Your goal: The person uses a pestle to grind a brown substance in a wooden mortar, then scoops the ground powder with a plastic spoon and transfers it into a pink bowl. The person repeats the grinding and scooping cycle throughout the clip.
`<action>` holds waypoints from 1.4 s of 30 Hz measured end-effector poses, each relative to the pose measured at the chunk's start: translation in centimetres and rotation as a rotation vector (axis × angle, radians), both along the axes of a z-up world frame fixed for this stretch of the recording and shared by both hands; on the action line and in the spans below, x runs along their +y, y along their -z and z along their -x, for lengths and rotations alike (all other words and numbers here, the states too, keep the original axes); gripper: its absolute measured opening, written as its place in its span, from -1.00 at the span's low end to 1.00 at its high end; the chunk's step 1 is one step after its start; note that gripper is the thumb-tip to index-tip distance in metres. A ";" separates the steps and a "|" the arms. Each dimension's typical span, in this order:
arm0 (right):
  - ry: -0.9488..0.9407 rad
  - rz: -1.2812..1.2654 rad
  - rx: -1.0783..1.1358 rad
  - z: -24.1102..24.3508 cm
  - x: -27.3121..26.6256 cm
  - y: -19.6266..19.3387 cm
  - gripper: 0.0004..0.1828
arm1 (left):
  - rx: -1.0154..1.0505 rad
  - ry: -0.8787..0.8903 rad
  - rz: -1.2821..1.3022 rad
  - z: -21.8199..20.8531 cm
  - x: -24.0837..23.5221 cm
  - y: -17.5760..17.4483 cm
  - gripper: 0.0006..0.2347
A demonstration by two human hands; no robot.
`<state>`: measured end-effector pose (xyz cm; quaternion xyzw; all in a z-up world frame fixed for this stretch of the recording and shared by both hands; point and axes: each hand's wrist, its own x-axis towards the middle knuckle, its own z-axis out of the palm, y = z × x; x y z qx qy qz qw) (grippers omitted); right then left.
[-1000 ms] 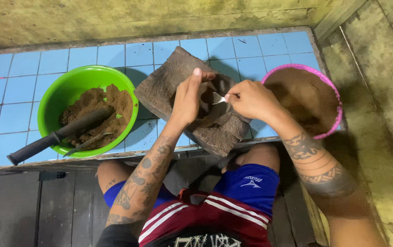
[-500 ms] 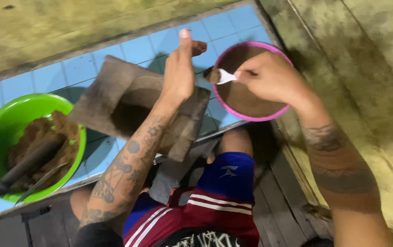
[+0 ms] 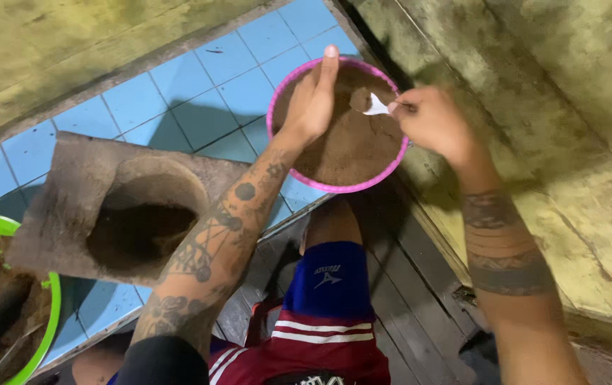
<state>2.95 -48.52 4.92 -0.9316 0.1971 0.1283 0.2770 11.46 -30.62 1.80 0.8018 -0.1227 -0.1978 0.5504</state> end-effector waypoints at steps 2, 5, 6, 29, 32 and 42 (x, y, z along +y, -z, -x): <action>-0.032 -0.016 -0.153 -0.4 -1.1 3.0 -0.73 | -0.018 0.022 -0.007 -0.3 0.2 0.0 0.05; -0.113 0.030 -0.324 -0.9 -0.9 5.9 -0.78 | -0.076 0.023 -0.012 -0.1 0.9 -0.4 0.02; -0.149 0.094 -0.342 -1.1 -0.6 6.6 -0.79 | -0.115 0.017 -0.010 0.0 1.2 -0.7 -0.02; -0.150 0.261 -0.647 1.3 3.8 11.9 -0.53 | -0.144 -0.185 -0.010 -0.6 1.6 -1.3 -0.37; -0.105 0.180 -0.620 1.2 4.2 11.0 -0.70 | -0.134 -0.186 -0.031 -0.9 1.5 -0.9 -0.35; -0.011 -0.010 -0.766 1.6 4.9 12.6 -0.76 | -0.086 -0.188 -0.056 -0.7 1.7 -1.4 -0.33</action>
